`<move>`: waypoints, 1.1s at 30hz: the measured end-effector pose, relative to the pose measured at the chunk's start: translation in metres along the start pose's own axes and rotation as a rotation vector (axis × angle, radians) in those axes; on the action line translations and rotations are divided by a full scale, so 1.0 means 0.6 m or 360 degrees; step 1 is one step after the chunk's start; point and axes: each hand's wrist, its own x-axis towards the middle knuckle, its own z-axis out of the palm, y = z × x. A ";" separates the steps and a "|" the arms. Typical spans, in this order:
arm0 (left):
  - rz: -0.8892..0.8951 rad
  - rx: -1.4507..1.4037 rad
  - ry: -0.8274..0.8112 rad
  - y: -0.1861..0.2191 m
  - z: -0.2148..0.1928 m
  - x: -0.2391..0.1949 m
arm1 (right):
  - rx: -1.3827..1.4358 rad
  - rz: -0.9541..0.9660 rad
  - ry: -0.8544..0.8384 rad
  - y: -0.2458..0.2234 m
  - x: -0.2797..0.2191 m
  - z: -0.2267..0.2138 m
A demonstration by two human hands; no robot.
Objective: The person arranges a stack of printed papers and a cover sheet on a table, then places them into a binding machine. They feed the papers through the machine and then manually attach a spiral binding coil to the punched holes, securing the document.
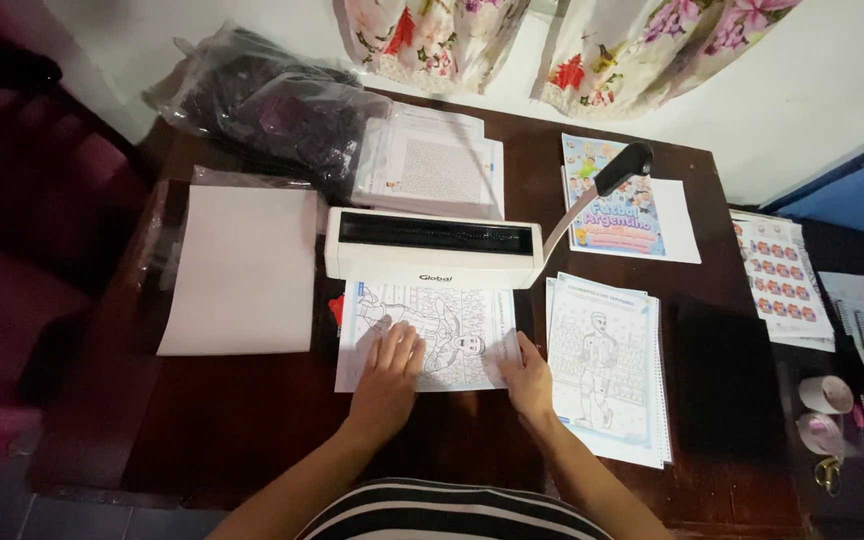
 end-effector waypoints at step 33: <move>0.0084 0.0066 0.0091 0.005 0.028 0.019 | -0.1892 -0.0319 -0.0124 -0.206 0.004 -0.205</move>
